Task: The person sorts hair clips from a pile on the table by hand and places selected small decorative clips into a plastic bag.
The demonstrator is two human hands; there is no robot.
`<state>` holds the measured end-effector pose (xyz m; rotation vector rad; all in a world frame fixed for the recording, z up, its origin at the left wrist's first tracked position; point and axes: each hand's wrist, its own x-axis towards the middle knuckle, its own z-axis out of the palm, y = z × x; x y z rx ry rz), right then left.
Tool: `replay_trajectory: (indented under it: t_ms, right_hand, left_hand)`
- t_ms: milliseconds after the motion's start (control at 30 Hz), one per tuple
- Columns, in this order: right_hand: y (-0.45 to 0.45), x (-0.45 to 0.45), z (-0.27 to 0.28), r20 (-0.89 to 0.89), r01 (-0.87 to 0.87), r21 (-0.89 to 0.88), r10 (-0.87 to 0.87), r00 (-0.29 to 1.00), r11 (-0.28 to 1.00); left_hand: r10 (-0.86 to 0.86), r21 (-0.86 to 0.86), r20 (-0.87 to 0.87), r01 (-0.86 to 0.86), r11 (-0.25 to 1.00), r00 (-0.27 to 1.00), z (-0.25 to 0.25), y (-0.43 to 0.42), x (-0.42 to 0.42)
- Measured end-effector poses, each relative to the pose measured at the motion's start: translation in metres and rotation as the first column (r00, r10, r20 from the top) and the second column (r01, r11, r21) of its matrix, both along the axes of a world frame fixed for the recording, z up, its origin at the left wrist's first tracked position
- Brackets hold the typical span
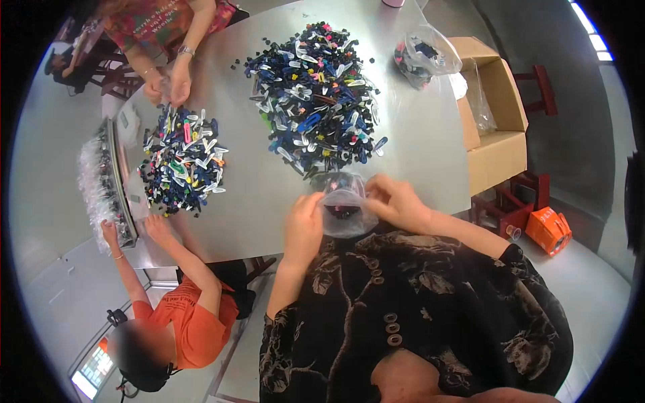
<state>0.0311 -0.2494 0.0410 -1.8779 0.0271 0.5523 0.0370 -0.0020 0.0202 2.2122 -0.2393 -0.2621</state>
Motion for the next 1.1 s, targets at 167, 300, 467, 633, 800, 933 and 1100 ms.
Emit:
replay_trajectory:
  t_ms: [167, 300, 467, 633, 800, 933, 1100]
  right_hand:
    - [-0.044, 0.032, -0.073, 0.525, -0.013, -0.439, 0.268, 0.808, 0.899]
    - [-0.044, 0.057, -0.105, 0.56, -0.132, -0.692, 0.644, 0.521, 0.709]
    - [-0.02, 0.094, -0.117, 0.602, -0.231, -0.692, 0.724, 0.337, 0.684]
    - [-0.008, 0.127, -0.116, 0.634, -0.216, -0.695, 0.726, 0.264, 0.686]
    - [-0.022, 0.16, -0.123, 0.74, -0.066, -0.624, 0.616, 0.271, 0.779]
    - [-0.046, 0.177, -0.115, 0.783, 0.004, -0.541, 0.502, 0.368, 0.841]
    - [-0.06, 0.148, -0.091, 0.775, 0.031, -0.516, 0.451, 0.442, 0.856]
  left_hand:
    - [0.083, -0.118, -0.305, -0.124, 0.985, 0.949, 0.01, 0.005, 0.004]
    - [0.206, -0.164, -0.522, -0.334, 0.928, 0.828, -0.014, 0.033, 0.031]
    - [0.261, 0.028, -0.654, -0.323, 0.946, 0.71, -0.092, 0.033, 0.079]
    - [0.192, 0.079, -0.406, -0.175, 0.981, 0.893, -0.099, -0.007, 0.116]
    - [0.104, 0.16, -0.113, -0.086, 0.983, 0.988, -0.092, -0.037, 0.147]
    - [-0.011, -0.162, -0.391, -0.057, 0.985, 0.92, -0.068, -0.043, 0.158]
    - [0.133, 0.016, -0.443, -0.141, 0.99, 0.887, -0.02, -0.013, 0.108]
